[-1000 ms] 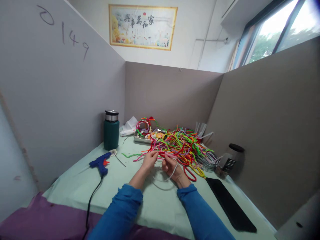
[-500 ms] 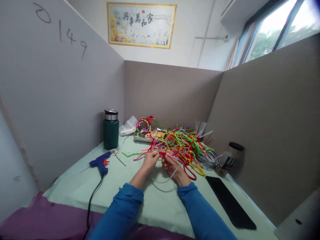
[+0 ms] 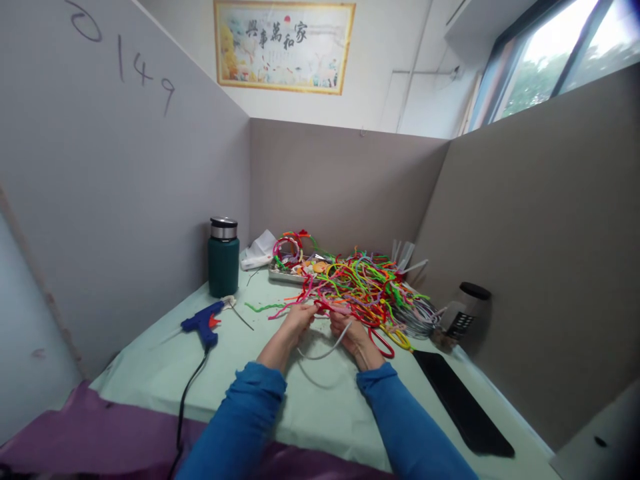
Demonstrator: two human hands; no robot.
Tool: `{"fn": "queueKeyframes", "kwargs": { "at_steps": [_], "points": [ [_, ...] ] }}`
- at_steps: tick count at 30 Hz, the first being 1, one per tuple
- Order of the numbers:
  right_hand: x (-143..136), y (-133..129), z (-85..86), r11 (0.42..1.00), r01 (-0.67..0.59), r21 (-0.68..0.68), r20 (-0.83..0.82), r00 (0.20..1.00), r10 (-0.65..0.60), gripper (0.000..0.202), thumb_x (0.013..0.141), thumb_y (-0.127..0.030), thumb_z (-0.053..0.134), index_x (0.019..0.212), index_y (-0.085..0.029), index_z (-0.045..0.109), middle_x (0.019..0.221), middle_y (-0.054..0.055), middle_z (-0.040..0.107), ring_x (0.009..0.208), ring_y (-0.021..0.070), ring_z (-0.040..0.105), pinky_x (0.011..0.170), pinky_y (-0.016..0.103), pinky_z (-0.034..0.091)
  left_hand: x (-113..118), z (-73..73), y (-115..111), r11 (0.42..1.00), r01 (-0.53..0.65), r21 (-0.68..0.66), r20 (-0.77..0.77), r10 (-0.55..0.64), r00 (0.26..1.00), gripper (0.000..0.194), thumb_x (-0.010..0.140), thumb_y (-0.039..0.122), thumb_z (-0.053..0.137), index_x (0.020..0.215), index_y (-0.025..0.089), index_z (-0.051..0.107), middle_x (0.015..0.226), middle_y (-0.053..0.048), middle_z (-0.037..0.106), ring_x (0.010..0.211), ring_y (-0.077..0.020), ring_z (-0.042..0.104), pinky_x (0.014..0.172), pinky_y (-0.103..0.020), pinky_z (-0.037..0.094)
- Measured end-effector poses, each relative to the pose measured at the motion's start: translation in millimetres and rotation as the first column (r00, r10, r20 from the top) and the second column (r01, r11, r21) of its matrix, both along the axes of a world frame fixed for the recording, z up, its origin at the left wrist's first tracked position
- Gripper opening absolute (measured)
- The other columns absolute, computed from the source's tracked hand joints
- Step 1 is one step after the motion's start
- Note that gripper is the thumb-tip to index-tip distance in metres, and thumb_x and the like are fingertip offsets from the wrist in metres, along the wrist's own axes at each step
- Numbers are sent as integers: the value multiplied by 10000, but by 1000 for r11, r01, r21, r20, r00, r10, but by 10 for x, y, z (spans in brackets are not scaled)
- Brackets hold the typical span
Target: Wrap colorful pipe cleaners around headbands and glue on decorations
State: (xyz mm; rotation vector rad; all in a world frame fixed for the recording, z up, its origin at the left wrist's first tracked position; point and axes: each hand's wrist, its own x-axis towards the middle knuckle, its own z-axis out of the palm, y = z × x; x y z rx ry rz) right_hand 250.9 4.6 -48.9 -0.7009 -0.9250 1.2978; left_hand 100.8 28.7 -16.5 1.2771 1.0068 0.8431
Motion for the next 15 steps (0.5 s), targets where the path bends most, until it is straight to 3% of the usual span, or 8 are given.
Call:
{"fn": "queueKeyframes", "kwargs": {
  "at_steps": [4, 9, 15],
  "points": [
    [22, -25, 33, 1000, 26, 12, 52, 998, -27, 318, 587, -295, 791, 848, -223, 624, 602, -40, 546, 422, 65, 343, 410, 219, 275, -32, -9, 10, 989, 123, -83, 13, -122, 992, 411, 697, 524, 656, 805, 127, 654, 488, 90, 290, 384, -36, 171, 414, -231, 57],
    [18, -117, 88, 1000, 14, 7, 92, 996, -14, 258, 670, -366, 732, 896, -263, 659, 692, 14, 640, 489, 125, 483, 434, 244, 340, -49, 72, -72, 973, 200, -115, -16, -203, 979, 225, 754, 362, 606, 722, 140, 619, 453, 76, 278, 393, -49, 149, 428, -255, 50],
    [32, -129, 102, 987, -153, -56, 152, 976, 159, 331, 611, -299, 783, 927, -260, 694, 692, 3, 652, 523, 135, 548, 461, 236, 357, -44, 96, -109, 962, 222, -160, -53, -233, 971, 213, 718, 287, 612, 581, 183, 487, 452, 67, 263, 401, -50, 124, 421, -265, 45]
  ]
}}
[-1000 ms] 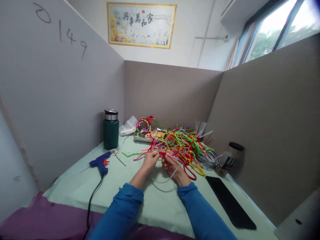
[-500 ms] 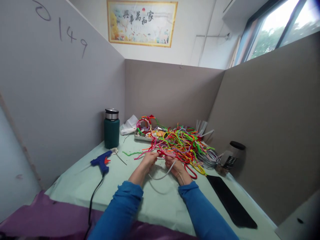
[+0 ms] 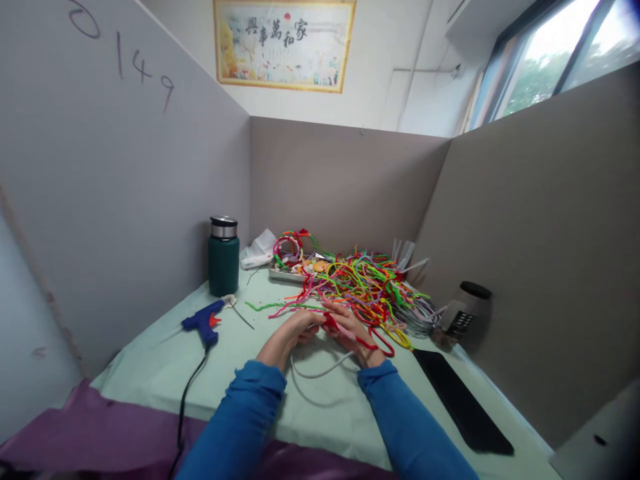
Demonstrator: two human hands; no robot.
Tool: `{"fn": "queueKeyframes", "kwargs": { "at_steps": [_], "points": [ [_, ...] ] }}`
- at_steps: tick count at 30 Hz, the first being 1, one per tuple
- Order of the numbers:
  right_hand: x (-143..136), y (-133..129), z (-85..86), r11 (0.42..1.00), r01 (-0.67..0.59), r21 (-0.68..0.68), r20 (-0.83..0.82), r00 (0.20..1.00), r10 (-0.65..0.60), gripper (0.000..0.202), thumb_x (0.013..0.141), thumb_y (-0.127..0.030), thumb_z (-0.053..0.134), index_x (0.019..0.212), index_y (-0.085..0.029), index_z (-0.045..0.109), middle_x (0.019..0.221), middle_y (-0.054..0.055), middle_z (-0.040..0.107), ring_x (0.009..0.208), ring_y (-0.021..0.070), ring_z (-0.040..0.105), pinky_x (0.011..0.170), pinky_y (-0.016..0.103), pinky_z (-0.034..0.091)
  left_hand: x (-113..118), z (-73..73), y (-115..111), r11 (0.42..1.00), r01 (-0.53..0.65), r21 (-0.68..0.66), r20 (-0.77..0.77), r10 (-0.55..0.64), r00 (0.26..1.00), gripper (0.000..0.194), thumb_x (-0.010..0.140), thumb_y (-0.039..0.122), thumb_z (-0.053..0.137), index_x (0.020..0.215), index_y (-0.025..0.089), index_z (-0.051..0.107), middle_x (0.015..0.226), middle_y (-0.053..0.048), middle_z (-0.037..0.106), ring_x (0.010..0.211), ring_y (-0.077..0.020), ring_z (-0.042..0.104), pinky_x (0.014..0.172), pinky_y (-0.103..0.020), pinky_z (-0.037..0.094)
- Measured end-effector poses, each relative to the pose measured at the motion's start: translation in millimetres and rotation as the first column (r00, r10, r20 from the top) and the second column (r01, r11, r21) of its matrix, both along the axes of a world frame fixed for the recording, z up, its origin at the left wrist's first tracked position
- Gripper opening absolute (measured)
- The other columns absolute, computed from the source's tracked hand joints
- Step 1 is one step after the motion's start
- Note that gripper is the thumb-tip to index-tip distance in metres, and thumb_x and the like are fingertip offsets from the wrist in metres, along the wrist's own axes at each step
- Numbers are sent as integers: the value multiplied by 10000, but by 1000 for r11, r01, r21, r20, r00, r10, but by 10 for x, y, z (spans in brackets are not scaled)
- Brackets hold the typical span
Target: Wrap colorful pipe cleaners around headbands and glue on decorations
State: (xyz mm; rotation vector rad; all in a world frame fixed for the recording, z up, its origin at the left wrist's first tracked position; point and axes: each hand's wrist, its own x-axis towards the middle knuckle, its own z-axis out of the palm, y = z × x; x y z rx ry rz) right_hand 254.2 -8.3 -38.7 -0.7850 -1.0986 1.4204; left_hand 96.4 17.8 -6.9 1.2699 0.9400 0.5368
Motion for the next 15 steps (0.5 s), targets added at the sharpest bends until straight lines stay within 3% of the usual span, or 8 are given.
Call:
{"fn": "queueKeyframes", "kwargs": {
  "at_steps": [7, 11, 15],
  "points": [
    [19, 37, -43, 999, 44, 31, 12, 999, -44, 305, 581, -360, 828, 794, -205, 675, 667, -6, 646, 547, 143, 594, 547, 262, 451, -20, -17, 20, 997, 81, -5, -16, -81, 997, 152, 687, 264, 558, 577, 159, 548, 434, 67, 235, 397, -54, 119, 436, -266, 31],
    [-26, 90, -52, 990, 123, 67, 48, 991, -126, 347, 646, -493, 772, 656, -188, 608, 561, -18, 581, 481, 129, 534, 471, 247, 411, -22, 27, -23, 991, 123, 54, 2, -123, 992, 219, 708, 346, 574, 632, 143, 604, 443, 75, 227, 394, -53, 117, 435, -263, 29],
    [-23, 179, -138, 980, 191, 48, 83, 977, -194, 436, 635, -555, 755, 570, -181, 542, 451, -46, 484, 382, 80, 412, 394, 218, 316, 8, 13, -39, 976, 95, 197, 87, -114, 990, 319, 706, 453, 616, 610, 159, 539, 459, 77, 264, 404, -50, 150, 416, -248, 64]
  ]
}}
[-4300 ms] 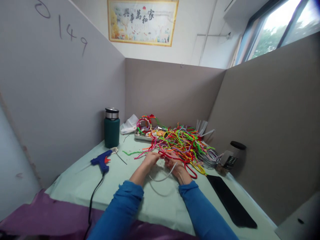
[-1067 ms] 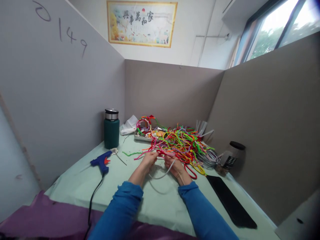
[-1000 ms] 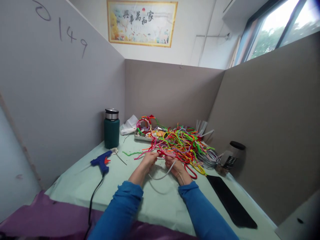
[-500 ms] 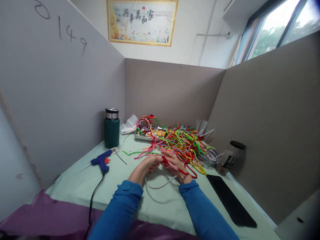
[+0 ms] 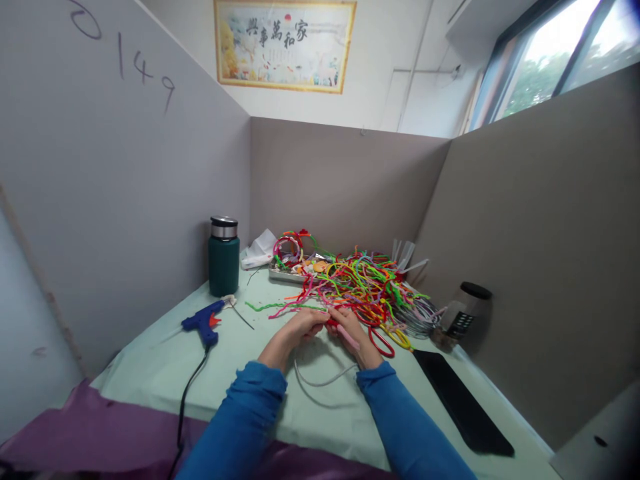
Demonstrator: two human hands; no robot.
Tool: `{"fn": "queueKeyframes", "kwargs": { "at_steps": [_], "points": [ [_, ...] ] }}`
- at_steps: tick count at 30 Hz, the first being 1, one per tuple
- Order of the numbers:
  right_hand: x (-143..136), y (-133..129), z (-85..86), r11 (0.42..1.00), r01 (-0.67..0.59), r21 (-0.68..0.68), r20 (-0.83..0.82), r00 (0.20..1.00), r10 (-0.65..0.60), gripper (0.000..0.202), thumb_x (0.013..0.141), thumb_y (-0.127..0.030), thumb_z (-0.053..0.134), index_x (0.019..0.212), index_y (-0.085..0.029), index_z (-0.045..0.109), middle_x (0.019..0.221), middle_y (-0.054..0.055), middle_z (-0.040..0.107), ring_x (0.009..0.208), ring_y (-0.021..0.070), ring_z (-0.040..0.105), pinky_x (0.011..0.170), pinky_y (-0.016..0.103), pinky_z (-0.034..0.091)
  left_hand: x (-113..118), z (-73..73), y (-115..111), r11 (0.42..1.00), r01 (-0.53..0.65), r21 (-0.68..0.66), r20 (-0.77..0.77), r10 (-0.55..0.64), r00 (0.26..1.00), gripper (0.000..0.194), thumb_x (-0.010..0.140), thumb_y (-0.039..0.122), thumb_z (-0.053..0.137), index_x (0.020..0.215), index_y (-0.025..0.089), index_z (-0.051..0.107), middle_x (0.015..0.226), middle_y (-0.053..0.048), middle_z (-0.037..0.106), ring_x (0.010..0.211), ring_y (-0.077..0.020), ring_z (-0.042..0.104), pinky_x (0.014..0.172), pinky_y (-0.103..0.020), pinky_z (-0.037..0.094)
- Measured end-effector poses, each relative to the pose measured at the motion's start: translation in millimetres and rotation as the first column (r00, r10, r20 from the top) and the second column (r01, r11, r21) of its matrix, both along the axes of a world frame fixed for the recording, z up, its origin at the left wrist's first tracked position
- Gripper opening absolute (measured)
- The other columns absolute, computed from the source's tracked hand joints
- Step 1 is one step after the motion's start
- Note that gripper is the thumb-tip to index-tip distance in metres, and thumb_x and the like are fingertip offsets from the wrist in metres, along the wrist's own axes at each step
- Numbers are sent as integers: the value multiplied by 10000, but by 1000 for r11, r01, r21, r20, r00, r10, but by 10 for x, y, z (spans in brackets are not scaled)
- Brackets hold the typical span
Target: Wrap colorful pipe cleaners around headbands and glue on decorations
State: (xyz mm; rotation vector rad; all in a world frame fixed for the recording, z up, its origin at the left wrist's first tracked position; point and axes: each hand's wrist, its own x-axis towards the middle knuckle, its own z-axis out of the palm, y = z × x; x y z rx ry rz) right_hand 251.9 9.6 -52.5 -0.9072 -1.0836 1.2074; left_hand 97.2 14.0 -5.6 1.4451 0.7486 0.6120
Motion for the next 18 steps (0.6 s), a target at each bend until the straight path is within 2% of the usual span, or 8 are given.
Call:
{"fn": "queueKeyframes", "kwargs": {
  "at_steps": [3, 6, 9, 13, 18],
  "points": [
    [25, 46, -47, 996, 89, -29, -33, 995, -90, 427, 612, -526, 781, 587, -180, 531, 438, -73, 444, 355, 57, 353, 372, 206, 289, 33, -32, 8, 998, -68, 18, 53, 67, 996, 340, 708, 475, 617, 638, 174, 476, 488, 76, 323, 404, -44, 200, 408, -226, 95],
    [38, 59, -50, 988, 149, -36, -56, 987, -151, 411, 602, -503, 792, 609, -174, 545, 434, -80, 433, 361, 56, 357, 368, 197, 294, 42, -37, 11, 994, -112, 2, 103, 111, 989, 258, 692, 365, 637, 832, 172, 538, 523, 82, 374, 409, -46, 248, 409, -209, 112],
    [34, 55, -50, 989, 141, -42, -65, 987, -143, 399, 587, -486, 800, 622, -171, 558, 445, -75, 446, 374, 55, 369, 367, 188, 288, 24, -20, 18, 996, -91, -22, 182, 93, 979, 335, 663, 270, 633, 973, 175, 549, 513, 102, 336, 404, -47, 218, 406, -204, 98],
    [17, 33, -70, 997, 83, -4, -103, 991, -83, 357, 561, -418, 828, 643, -174, 581, 503, -63, 489, 413, 52, 378, 383, 187, 275, 6, -30, 68, 996, -71, -57, 310, 85, 947, 279, 652, 232, 624, 915, 158, 566, 497, 113, 274, 396, -38, 165, 410, -206, 70],
    [-22, -14, -60, 999, 42, 0, -74, 996, -42, 298, 592, -379, 829, 702, -169, 648, 570, -38, 551, 451, 56, 404, 411, 196, 278, 30, -81, 151, 964, -225, -141, 373, 262, 890, 212, 657, 212, 616, 850, 147, 557, 481, 108, 285, 386, -39, 179, 403, -212, 69]
  ]
}}
